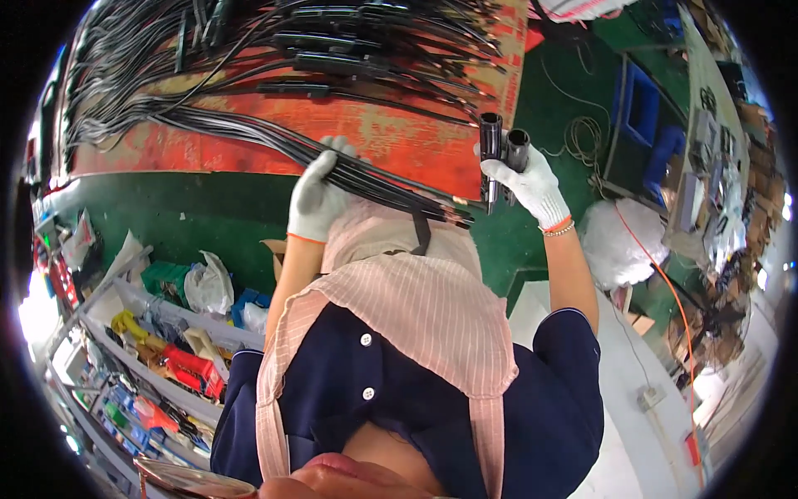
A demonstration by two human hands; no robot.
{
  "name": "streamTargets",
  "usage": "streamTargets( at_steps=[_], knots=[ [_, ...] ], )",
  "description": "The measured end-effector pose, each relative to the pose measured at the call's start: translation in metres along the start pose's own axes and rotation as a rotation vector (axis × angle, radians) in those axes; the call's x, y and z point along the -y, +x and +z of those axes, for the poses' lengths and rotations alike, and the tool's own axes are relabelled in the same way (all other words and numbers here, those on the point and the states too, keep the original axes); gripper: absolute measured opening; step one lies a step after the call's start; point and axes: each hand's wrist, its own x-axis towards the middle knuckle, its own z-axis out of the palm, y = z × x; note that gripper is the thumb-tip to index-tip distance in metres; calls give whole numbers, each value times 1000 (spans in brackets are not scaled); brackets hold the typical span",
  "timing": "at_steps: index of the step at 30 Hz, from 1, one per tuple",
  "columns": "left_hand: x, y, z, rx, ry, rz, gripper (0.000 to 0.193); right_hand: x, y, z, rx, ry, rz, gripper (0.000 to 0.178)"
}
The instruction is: The person sorts, groups, and assembles electrical cable harnesses by hand at a workstation, working with cables and connectors from boxes and placing them into a metal tray.
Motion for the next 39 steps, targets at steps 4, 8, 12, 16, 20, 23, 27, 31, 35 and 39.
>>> streamTargets(
  at_steps=[4,8,12,16,20,23,27,31,35,39],
  knots=[
    [-6,15,0,128,-27,-43,21,5,-36,-13,-105,-608,-53,53],
    [-12,19,1,53,59,-41,19,15,-56,-25,-70,-1012,-328,47],
    [-13,22,-4,38,99,-58,25,29,-73,-40,-64,-1263,-409,36],
    [-10,24,6,32,138,-60,25,48,-73,-34,-4,-1426,-496,45],
    [-12,23,7,39,145,-89,25,62,-61,-4,41,-1562,-590,42],
    [-10,27,-8,99,178,-77,27,65,-29,19,255,-1575,-403,37],
    [-10,15,-13,131,168,-51,28,73,-2,57,471,-1082,-46,52],
    [-14,14,-24,109,287,-28,32,59,40,120,411,-1018,-195,52],
    [-9,23,-24,32,217,-55,43,68,61,128,270,-1305,-424,46],
    [-13,5,-8,-45,280,-162,47,68,110,143,158,-1519,-547,45]
  ],
)
